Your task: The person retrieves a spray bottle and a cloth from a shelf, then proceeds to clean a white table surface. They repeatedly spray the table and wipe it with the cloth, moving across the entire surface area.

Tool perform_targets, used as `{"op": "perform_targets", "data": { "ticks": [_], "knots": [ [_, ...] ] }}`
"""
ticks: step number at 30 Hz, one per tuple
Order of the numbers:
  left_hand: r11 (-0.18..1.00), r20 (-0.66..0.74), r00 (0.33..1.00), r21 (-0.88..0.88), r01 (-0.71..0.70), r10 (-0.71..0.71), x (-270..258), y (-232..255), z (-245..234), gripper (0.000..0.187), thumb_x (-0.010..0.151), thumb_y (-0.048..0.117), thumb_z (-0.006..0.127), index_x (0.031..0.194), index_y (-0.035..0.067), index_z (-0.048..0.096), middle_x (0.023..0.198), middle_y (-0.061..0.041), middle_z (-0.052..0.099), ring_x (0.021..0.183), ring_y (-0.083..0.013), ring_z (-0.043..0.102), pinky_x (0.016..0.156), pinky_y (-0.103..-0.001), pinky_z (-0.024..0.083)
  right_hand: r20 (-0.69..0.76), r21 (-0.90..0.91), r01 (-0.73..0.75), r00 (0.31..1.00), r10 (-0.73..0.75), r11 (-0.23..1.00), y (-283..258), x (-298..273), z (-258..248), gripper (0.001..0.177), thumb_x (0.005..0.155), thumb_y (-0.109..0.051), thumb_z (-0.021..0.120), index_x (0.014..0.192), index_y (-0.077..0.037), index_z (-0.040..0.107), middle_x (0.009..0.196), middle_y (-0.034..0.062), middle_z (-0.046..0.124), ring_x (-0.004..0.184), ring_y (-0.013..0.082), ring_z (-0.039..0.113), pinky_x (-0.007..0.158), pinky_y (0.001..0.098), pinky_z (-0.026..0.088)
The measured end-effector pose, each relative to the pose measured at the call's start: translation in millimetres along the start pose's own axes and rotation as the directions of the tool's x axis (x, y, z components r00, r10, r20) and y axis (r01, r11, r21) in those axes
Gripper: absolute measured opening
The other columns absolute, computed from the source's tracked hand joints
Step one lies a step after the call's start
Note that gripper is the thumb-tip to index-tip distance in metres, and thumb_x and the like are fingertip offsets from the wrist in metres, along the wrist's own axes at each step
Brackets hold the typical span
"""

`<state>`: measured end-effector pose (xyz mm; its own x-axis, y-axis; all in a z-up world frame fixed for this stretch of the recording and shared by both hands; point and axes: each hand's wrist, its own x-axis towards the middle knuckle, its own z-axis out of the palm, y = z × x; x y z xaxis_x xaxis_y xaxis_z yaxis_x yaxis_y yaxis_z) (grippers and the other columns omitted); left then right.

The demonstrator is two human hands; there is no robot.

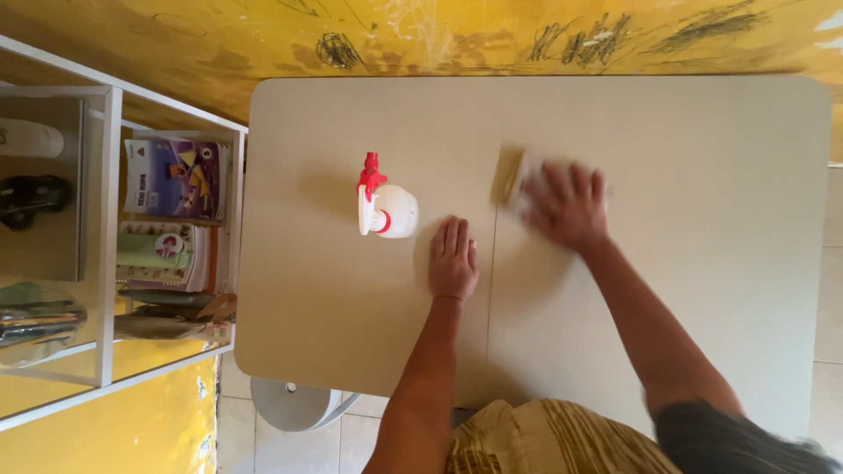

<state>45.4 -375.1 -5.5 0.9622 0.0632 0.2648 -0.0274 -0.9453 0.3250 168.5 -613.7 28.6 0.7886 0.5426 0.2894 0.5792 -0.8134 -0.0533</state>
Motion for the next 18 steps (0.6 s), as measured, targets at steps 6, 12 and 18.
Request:
{"op": "perform_targets", "data": {
  "ticks": [6,12,18],
  "knots": [
    [0.999,0.05,0.998,0.006,0.046,-0.046,-3.8,0.5,0.8,0.045,0.104,0.027,0.051,0.144,0.007,0.056,0.153,-0.011,0.05,0.143,-0.0319,0.044,0.118,-0.048,0.036,0.02,0.089,-0.308,0.951,0.307,0.947,-11.0,36.0,19.4,0.054,0.102,-0.06,0.059,0.149,-0.036,0.056,0.163,0.0108,0.043,0.144,0.0473,0.038,0.112,0.067,0.031],
    [0.999,0.026,0.998,-0.005,0.054,-0.054,-3.0,2.4,1.9,0.045,0.104,0.026,0.051,0.145,0.008,0.056,0.154,-0.011,0.05,0.144,-0.0313,0.044,0.118,-0.048,0.035,0.305,0.166,-0.127,0.95,0.071,0.978,-89.2,-125.5,-21.8,0.069,0.087,-0.061,0.057,0.15,-0.036,0.045,0.162,0.0136,0.033,0.143,0.0491,0.031,0.11,0.0715,0.025],
    [0.999,0.034,0.999,-0.018,0.04,-0.039,0.6,2.2,0.3,0.046,0.104,0.026,0.052,0.145,0.006,0.055,0.155,-0.012,0.049,0.146,-0.0318,0.043,0.12,-0.049,0.035,0.451,0.232,0.095,0.871,-0.193,0.968,-93.8,-204.3,-46.5,0.069,0.081,-0.065,0.058,0.146,-0.047,0.042,0.16,0.0088,0.029,0.142,0.0459,0.029,0.103,0.0722,0.028]
  ]
}}
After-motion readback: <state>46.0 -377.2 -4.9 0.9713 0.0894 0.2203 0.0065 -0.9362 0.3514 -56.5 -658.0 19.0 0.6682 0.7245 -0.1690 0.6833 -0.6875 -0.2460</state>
